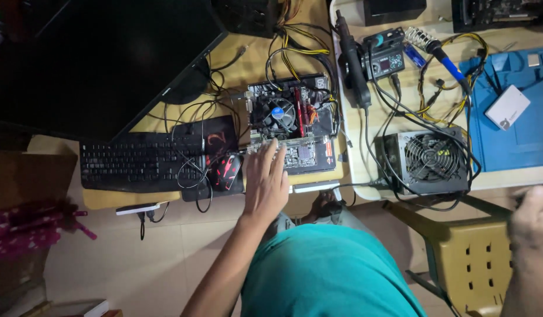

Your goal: Testing a GPU on a motherboard by connecting power cables and inserting the card into the PCIe slot.

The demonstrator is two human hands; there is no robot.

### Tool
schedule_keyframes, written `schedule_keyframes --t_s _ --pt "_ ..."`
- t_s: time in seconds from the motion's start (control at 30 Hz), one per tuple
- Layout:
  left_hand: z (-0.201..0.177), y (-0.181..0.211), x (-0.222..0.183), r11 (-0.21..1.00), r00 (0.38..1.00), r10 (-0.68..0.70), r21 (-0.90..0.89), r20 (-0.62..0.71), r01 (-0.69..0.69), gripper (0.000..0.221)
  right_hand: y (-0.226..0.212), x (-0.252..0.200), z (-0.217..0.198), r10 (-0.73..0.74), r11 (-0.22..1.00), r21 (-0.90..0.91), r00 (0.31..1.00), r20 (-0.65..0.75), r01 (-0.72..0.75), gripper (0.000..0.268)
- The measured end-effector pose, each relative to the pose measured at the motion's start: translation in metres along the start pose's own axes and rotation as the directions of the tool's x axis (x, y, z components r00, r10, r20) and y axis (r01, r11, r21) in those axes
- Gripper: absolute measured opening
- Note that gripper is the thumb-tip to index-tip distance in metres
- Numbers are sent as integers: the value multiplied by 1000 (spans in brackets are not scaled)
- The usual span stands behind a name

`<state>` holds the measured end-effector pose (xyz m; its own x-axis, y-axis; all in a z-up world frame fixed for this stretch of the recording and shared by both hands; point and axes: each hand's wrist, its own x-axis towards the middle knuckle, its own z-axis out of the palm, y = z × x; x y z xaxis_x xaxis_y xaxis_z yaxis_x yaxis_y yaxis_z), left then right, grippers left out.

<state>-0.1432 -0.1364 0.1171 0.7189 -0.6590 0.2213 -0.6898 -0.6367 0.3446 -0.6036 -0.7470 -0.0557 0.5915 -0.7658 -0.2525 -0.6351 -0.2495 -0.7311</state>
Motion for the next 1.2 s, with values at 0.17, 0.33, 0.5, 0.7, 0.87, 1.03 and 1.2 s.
schedule_keyframes --t_s 0.17,0.33,0.5,0.7,0.87,1.03,1.2 --pt "12 -10 14 992 1000 28 123 3 -28 68 -204 -138 117 -342 932 -145 938 -51 332 43" --pt "38 -21 4 998 993 -18 56 113 12 85 -339 -197 220 -268 949 207 954 131 238 20" --pt "35 -12 4 996 983 -63 67 170 52 91 -315 -177 305 -365 924 187 916 164 335 9" --pt "38 -8 -6 995 977 -88 53 195 79 97 -358 -165 340 -355 934 114 914 197 338 20" --pt "42 -11 -11 997 976 -75 47 203 66 102 -359 -153 359 -303 950 140 931 202 279 18" --pt "43 -13 -10 997 982 -69 40 176 63 103 -360 -143 371 -430 876 291 895 116 384 14" --pt "45 -12 -9 993 978 -72 110 198 51 105 -352 -131 388 -464 850 322 883 79 417 11"
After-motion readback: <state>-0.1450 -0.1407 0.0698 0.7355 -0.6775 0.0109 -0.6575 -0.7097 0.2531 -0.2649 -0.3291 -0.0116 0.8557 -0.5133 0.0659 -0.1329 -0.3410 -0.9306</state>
